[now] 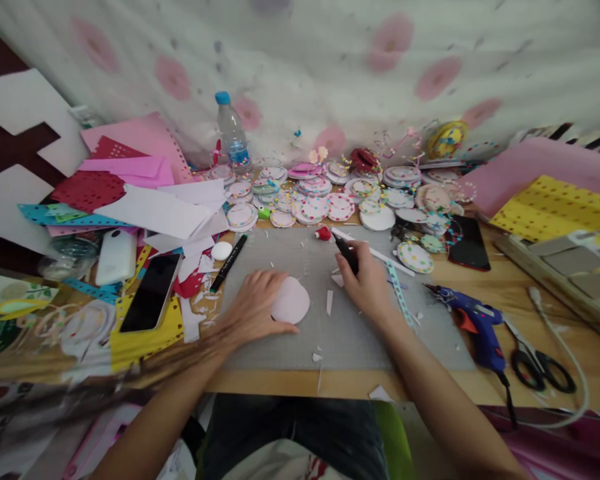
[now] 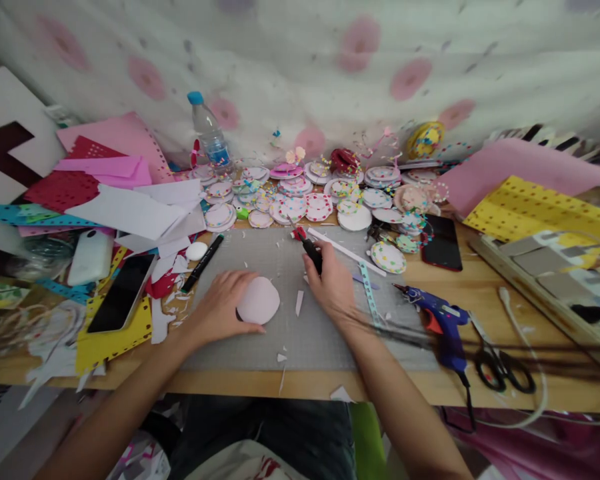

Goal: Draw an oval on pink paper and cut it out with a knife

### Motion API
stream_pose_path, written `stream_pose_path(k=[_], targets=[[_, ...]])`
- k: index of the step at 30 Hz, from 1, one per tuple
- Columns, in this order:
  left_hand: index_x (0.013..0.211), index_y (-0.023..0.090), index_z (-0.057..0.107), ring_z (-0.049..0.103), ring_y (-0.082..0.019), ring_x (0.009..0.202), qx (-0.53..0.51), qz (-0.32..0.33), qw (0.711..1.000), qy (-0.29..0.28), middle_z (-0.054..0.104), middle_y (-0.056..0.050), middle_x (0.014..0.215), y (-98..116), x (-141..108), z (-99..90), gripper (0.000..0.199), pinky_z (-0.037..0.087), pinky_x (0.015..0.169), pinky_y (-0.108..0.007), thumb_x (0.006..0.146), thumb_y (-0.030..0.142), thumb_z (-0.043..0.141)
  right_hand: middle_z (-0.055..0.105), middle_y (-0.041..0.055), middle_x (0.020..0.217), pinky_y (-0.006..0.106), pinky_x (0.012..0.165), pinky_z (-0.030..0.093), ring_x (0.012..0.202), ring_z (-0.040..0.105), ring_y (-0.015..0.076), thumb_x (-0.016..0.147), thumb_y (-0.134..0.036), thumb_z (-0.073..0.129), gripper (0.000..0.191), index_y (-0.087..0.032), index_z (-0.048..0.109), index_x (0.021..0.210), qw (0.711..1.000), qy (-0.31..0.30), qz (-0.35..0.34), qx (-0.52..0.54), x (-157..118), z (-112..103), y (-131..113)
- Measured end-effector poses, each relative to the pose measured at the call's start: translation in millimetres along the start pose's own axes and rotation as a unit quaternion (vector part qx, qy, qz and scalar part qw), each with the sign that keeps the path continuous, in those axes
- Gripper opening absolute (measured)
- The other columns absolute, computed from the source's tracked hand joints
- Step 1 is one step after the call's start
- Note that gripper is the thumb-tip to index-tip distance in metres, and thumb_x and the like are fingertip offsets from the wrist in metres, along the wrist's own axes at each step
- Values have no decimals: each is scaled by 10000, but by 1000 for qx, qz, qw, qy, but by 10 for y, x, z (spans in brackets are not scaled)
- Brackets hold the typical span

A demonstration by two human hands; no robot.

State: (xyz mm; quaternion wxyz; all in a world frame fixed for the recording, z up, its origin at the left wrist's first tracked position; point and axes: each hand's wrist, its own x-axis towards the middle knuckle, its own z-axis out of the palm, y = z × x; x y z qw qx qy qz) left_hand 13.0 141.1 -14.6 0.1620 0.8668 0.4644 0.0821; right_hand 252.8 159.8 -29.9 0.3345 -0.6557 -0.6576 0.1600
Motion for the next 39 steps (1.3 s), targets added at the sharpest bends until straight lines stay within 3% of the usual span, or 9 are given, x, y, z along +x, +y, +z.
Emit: stream_pose_path(k=[5,11,17,23,27,29,32,36,39], targets=[[1372,113,376,411,-381,1240,-3,-29,999,36,446,-214,1363,9,-209,61,1143,323,1049,-545,490,762,702,699,98,898,306,610,423,750,648,256,933,-420,381,379,-187,520,1197,1000,-19,-20,-16,-1,-16,11],[1331,133,438,405,-378,1237,14,-68,995,74,457,-191,1373,-9,-374,168,1042,318,1042,-553,536,766,668,701,113,990,312,643,436,826,659,267,951,-378,356,375,-179,520,1223,996,-50,-48,-56,-35,10,-20],[1244,175,537,371,-334,1288,-9,-22,998,54,470,-138,1396,-48,-261,160,729,277,1078,-515,682,622,661,712,112,932,297,595,429,785,672,265,958,-384,343,371,-170,525,1201,991,-70,-40,-108,-50,42,-40],[1326,179,477,305,-374,1347,-2,9,1000,19,408,-162,1454,-267,-292,32,1002,188,1107,-574,547,789,636,711,109,915,294,558,416,741,671,257,959,-393,340,359,-180,525,1181,988,-72,-56,-128,-42,52,-33],[1329,179,473,319,-370,1354,15,-5,999,36,411,-164,1454,-322,-401,13,949,178,1114,-589,587,742,657,711,107,905,299,551,408,732,667,262,956,-396,339,361,-183,523,1182,987,-80,-55,-129,-36,39,-47],[1323,180,476,341,-327,1356,29,3,998,51,417,-147,1457,-237,-501,24,760,172,1132,-568,729,631,624,709,110,925,302,558,410,740,668,263,958,-399,335,368,-180,520,1188,987,-84,-53,-123,-35,32,-48],[1346,192,449,364,-244,1358,23,42,998,49,426,-100,1463,58,-680,89,487,218,1150,-499,905,394,489,711,105,903,304,568,415,729,670,261,962,-404,325,380,-178,516,1199,986,-94,-50,-127,-45,29,-52],[1401,132,385,303,-247,1395,-7,82,997,4,361,-115,1502,483,-821,261,546,321,1127,-443,908,351,469,721,92,925,305,611,437,788,682,255,971,-397,323,380,-187,521,1218,980,-120,-67,-145,-56,25,-75],[1408,112,372,317,-257,1388,-9,59,998,6,369,-129,1494,574,-823,331,548,353,1114,-448,918,342,454,711,90,1051,291,649,450,868,683,233,975,-361,346,355,-195,532,1228,962,-191,-131,-147,-24,-23,-100]])
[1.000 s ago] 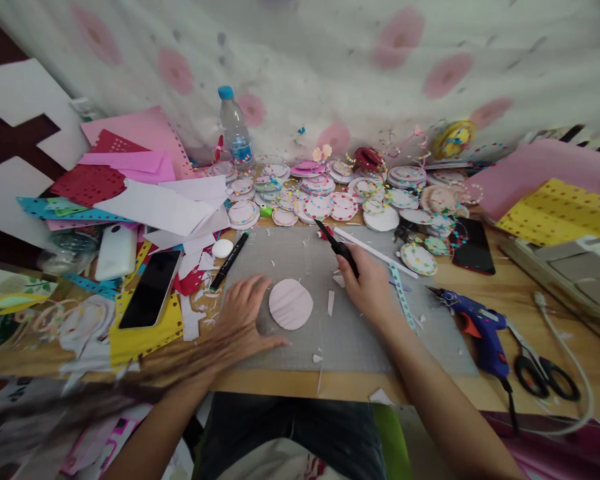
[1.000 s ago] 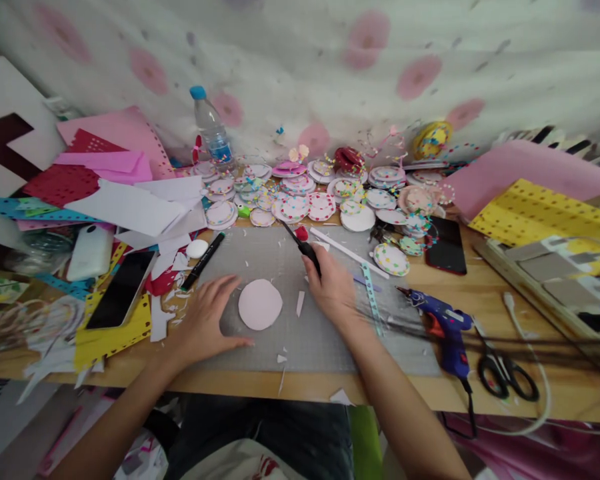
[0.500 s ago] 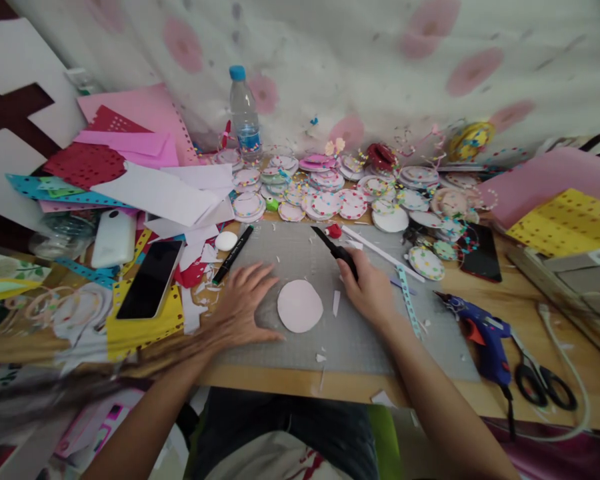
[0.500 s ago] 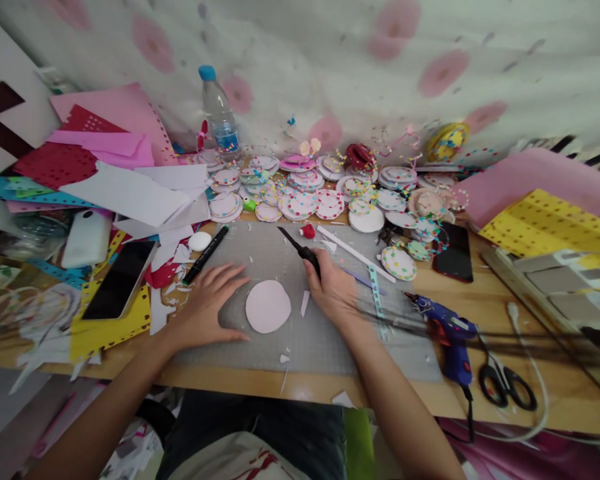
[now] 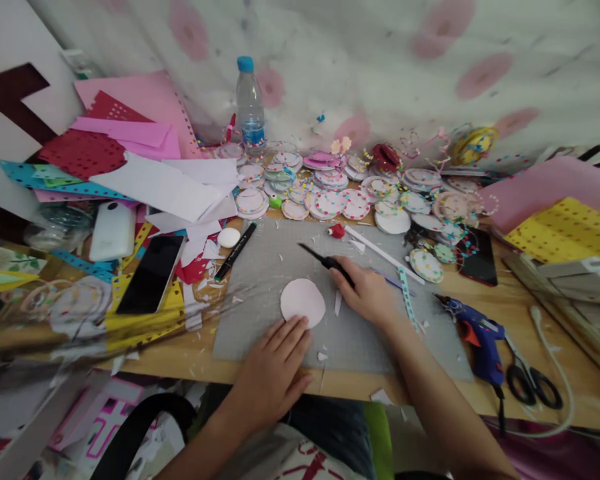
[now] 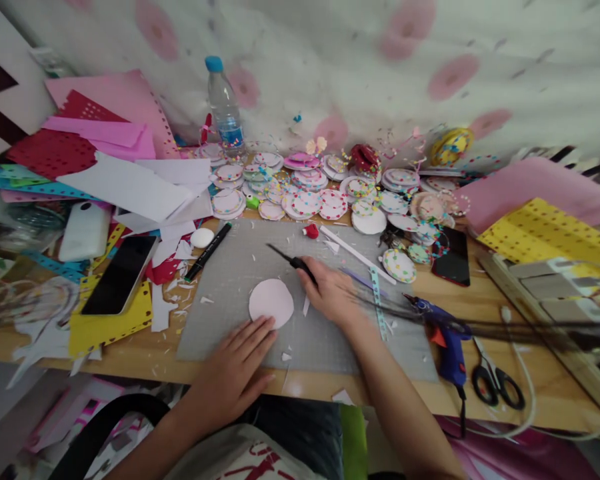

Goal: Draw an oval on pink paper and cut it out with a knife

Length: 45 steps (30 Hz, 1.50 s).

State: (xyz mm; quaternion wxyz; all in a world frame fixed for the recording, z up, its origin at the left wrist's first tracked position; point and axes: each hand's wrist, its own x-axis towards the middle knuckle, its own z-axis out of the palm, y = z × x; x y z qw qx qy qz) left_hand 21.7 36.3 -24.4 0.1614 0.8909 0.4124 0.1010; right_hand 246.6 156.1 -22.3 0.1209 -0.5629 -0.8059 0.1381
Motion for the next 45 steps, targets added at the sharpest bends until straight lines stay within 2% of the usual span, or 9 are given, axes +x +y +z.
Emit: stream_pose_path(k=[3,6,13,19,23,29,35,40,45], targets=[[1364,120,437,416,-266,1318,-17,-27,999,13,483,-137,1409,-72,13,-41,489,382,1094,-471,921,325,450,712,79,1060,271,647,440,855,681,208,970,-332,376,321,-208,577,1189,990,-93,-100,-31,25,-125,13],[1320,122,492,460,-283,1273,-17,-37,999,10,536,-146,1346,-129,12,-97,455,408,1072,-479,914,324,461,732,61,967,263,605,405,762,677,195,965,-331,395,305,-231,614,1152,976,-146,-144,-74,50,-269,8],[1303,46,510,400,-317,1338,53,-89,994,32,476,-204,1400,140,2,101,485,451,1035,-424,895,302,459,724,41,826,249,572,349,689,643,172,914,-340,467,268,-251,664,1072,965,-166,-188,-72,194,-459,-171],[1282,-97,483,398,-413,1308,103,-153,982,35,402,-334,1386,404,75,282,649,466,1006,-475,840,377,525,725,41,839,259,541,304,684,632,172,897,-309,476,277,-264,673,1085,938,-205,-259,-109,413,-527,-447],[1290,-95,470,388,-430,1308,102,-174,978,50,387,-352,1387,488,104,357,668,472,987,-499,822,376,541,722,35,805,264,527,282,640,610,168,880,-305,489,266,-263,686,1053,920,-218,-295,-137,544,-518,-497],[1350,33,448,268,-404,1385,39,-154,985,65,308,-290,1472,421,17,297,647,416,1021,-520,851,439,516,711,26,727,256,520,312,575,588,159,855,-320,523,225,-253,703,971,944,-156,-277,-91,523,-470,-233],[1400,133,397,330,-248,1387,6,-69,997,17,408,-98,1476,-50,-130,0,509,284,1141,-456,942,356,395,728,45,846,273,595,421,730,648,198,908,-385,465,290,-261,674,1067,964,-182,-180,-65,232,-464,121],[1336,110,468,321,-291,1381,54,-100,993,44,443,-110,1451,-361,-145,-123,462,250,1131,-540,941,340,403,729,49,894,294,627,478,724,669,202,914,-345,467,280,-255,651,1105,975,-182,-125,-30,-104,-402,222],[1292,137,517,432,-310,1277,58,-143,984,86,527,-158,1344,-393,23,-107,422,340,1066,-545,935,338,416,695,70,1108,341,761,519,891,680,215,944,-360,439,341,-257,576,1240,979,-174,-105,-20,-412,-368,280]])
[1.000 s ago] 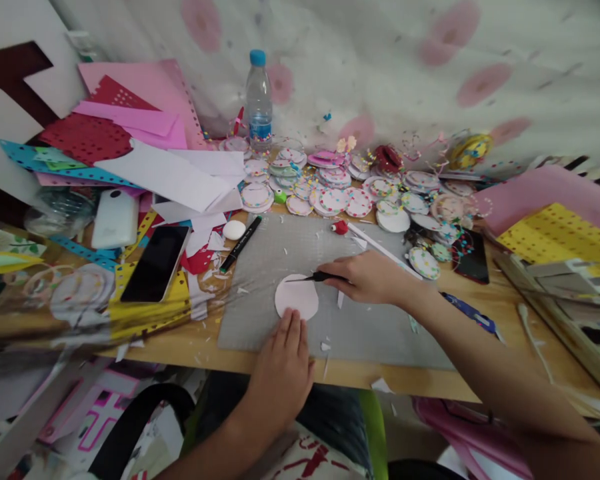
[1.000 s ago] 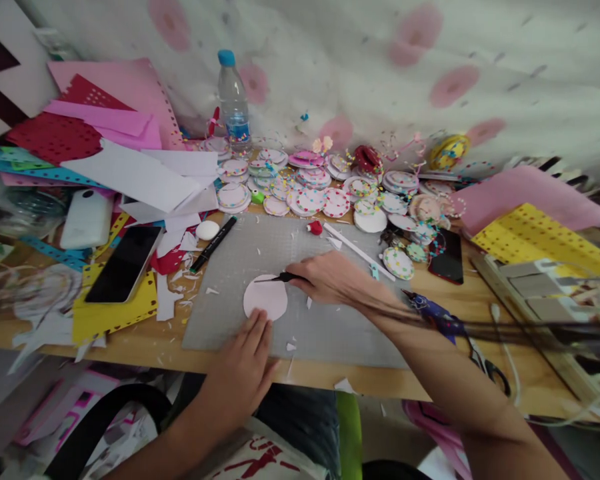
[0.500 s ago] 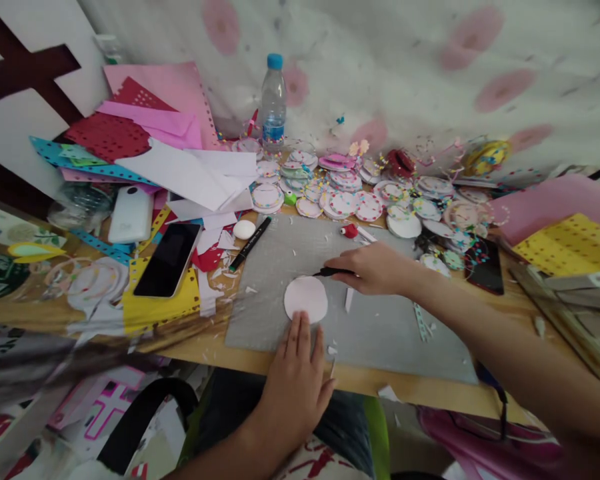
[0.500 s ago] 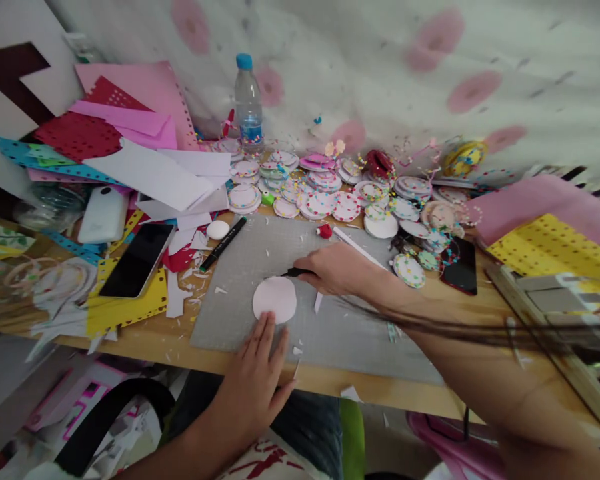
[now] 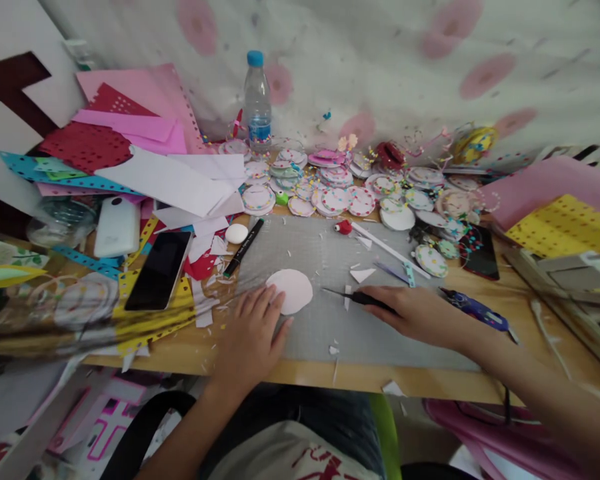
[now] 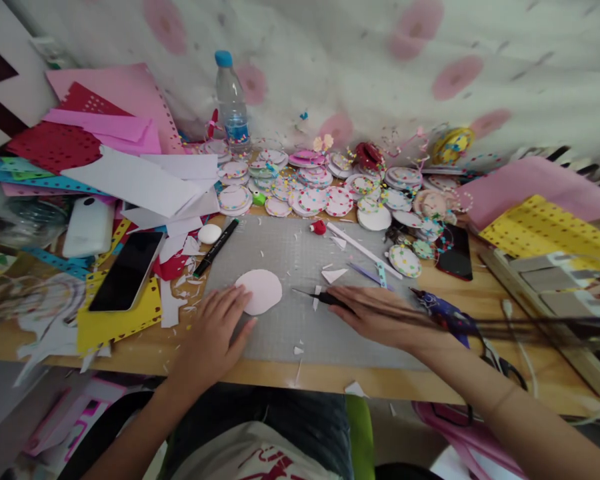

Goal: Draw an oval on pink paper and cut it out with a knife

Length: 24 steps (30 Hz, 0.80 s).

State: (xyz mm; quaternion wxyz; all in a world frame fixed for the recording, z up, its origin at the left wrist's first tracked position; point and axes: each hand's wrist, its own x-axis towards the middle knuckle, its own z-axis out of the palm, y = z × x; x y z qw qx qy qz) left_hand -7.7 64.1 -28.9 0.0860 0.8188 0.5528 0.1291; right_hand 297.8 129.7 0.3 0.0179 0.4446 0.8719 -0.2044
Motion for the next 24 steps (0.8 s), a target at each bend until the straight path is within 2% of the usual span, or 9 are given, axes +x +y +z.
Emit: stream_pose_path(k=[2,5,8,10,12,16,17,20,24], targets=[[1320,171,506,470,-334,1220,-4,-8,1000,-3,524,-177,1316,39,63,36,448,401,1003,-552,918,361,452,662,68,1188,358,814,518,964,668,217,951,-382,431,363,-264,542,1276,1000,-1,13,2,-79,-15,40],[1308,148,508,394,-347,1298,-39,34,999,-10,450,-192,1385,22,115,77,448,391,1036,-543,907,345,478,665,65,1167,372,818,525,958,672,219,962,-417,392,381,-258,507,1289,999,-5,49,2,-154,-76,93],[1239,140,534,297,-297,1383,-95,100,990,-21,418,-166,1427,-55,116,76,367,338,1109,-499,919,304,464,674,81,1136,373,817,530,959,672,230,967,-443,353,407,-222,509,1272,997,11,74,14,-203,-76,75],[1115,165,585,326,-259,1373,-126,124,984,-30,472,-138,1383,-65,111,69,264,336,1120,-457,922,294,460,660,98,1168,371,840,523,1001,660,240,964,-440,350,416,-202,521,1260,996,32,82,25,-227,-11,28],[1084,173,585,370,-268,1340,-134,107,985,-17,495,-140,1350,-6,118,87,285,345,1109,-458,888,370,523,650,108,1184,369,838,519,1015,653,249,955,-439,369,407,-195,536,1236,994,55,92,31,-242,88,-25],[1337,77,398,312,-408,1338,-84,-10,996,35,360,-254,1433,197,158,231,926,311,1077,-587,646,610,710,663,131,1092,361,739,519,903,670,260,937,-453,406,374,-178,530,1157,987,96,121,42,-242,277,-99],[1351,57,375,300,-420,1340,-79,-24,996,35,343,-267,1439,228,167,267,966,303,1078,-591,632,600,724,666,132,1048,357,712,515,863,670,257,938,-449,405,363,-172,519,1142,985,108,124,47,-233,306,-107],[1301,71,430,379,-371,1283,-112,-17,993,33,432,-227,1361,224,198,279,761,329,1076,-531,695,433,713,652,117,943,339,662,495,787,650,240,944,-410,399,304,-168,481,1109,979,158,106,69,-166,335,-119],[1290,144,450,467,-287,1180,-247,-41,965,75,478,-145,1246,72,348,41,659,394,1025,-458,701,327,681,622,88,894,313,639,468,743,609,211,929,-381,438,268,-176,459,1099,965,234,61,102,93,280,-180]])
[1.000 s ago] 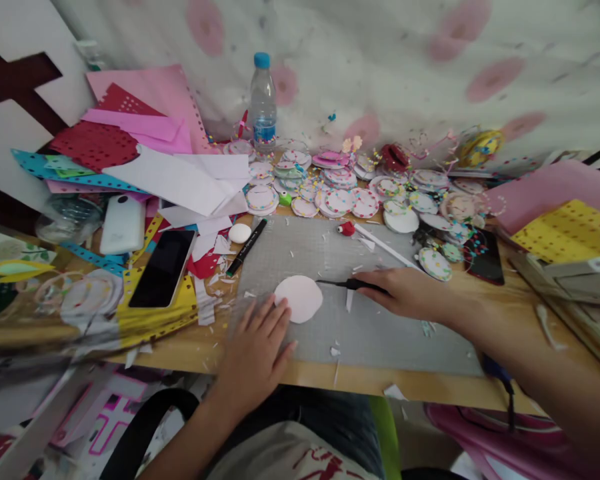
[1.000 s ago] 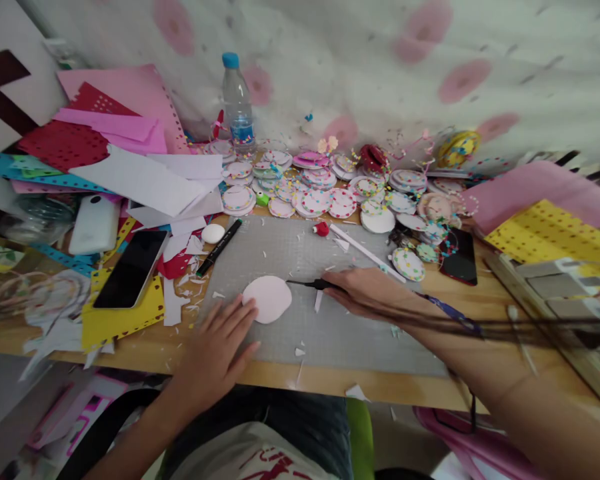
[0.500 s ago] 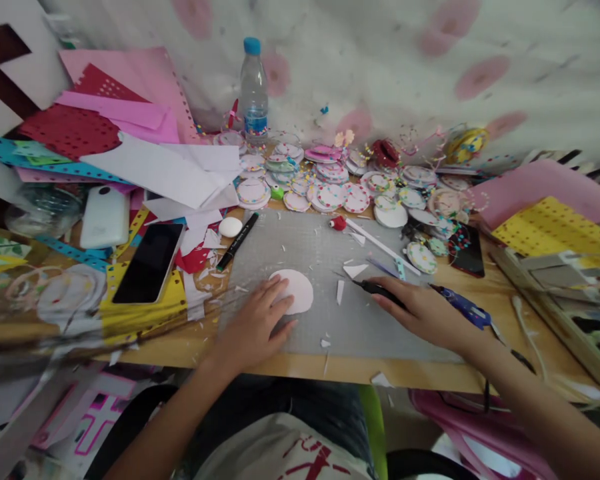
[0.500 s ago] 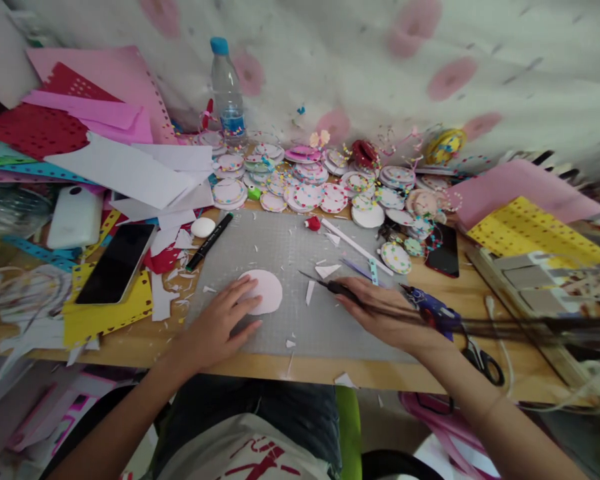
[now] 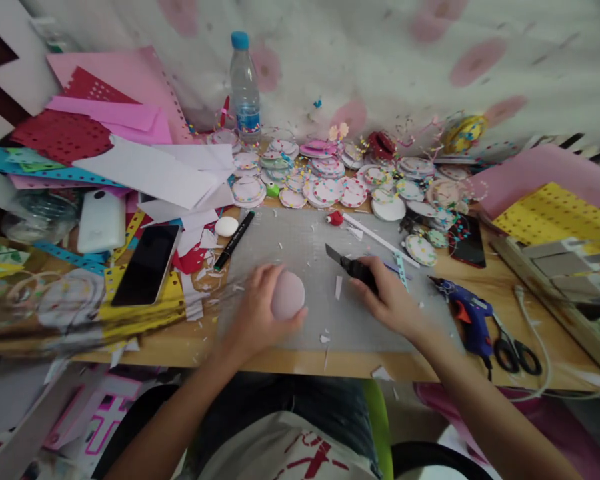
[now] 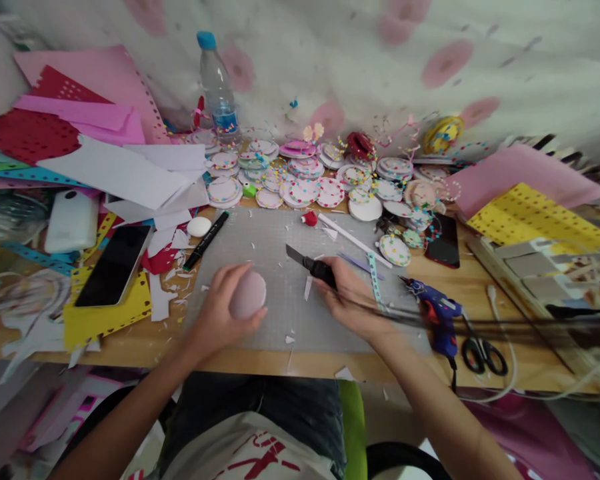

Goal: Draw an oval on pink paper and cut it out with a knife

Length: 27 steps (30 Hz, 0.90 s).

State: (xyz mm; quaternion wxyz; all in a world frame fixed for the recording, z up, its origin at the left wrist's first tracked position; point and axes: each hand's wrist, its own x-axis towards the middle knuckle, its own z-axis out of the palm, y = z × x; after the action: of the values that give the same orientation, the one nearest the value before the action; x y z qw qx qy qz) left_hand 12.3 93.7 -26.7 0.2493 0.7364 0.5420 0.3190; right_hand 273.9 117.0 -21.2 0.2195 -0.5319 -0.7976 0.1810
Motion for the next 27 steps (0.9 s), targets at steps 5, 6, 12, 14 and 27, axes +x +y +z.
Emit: stream_pose_path(k=[5,6,12,14,27], targets=[[1198,232,529,530,-222,1094,-174,16,982,-66,557,-57,1176,-21,414,-208,400,428,956,-397,800,238,493,638,56,850,295,627,441,722,604,198,941,-435,418,281,-201,504,1069,994,102,3,49,374,246,-185],[1210,234,519,526,-223,1101,-182,35,979,-82,563,-54,1184,-44,472,-190,411,415,968,-402,802,228,477,642,56,833,297,620,435,718,604,202,944,-440,405,285,-200,516,1049,992,116,3,43,413,299,-205],[1197,212,465,481,-288,1091,-68,113,989,-65,510,-100,1143,-223,525,41,527,396,965,-481,704,327,609,614,64,772,296,602,414,682,575,197,918,-421,455,268,-169,539,952,990,135,-49,-12,373,440,-185],[1157,206,455,475,-296,1061,-33,107,992,-66,493,-100,1101,-236,512,47,567,409,935,-481,656,373,661,608,59,762,284,588,409,661,562,182,902,-406,483,247,-169,535,948,988,133,-75,1,350,430,-174],[1183,204,412,476,-287,1048,-52,63,994,-70,468,-102,1103,-214,547,-45,657,408,912,-456,632,444,677,601,59,719,293,576,397,635,557,182,895,-436,480,325,-135,591,948,977,72,-201,-4,350,397,-194]])
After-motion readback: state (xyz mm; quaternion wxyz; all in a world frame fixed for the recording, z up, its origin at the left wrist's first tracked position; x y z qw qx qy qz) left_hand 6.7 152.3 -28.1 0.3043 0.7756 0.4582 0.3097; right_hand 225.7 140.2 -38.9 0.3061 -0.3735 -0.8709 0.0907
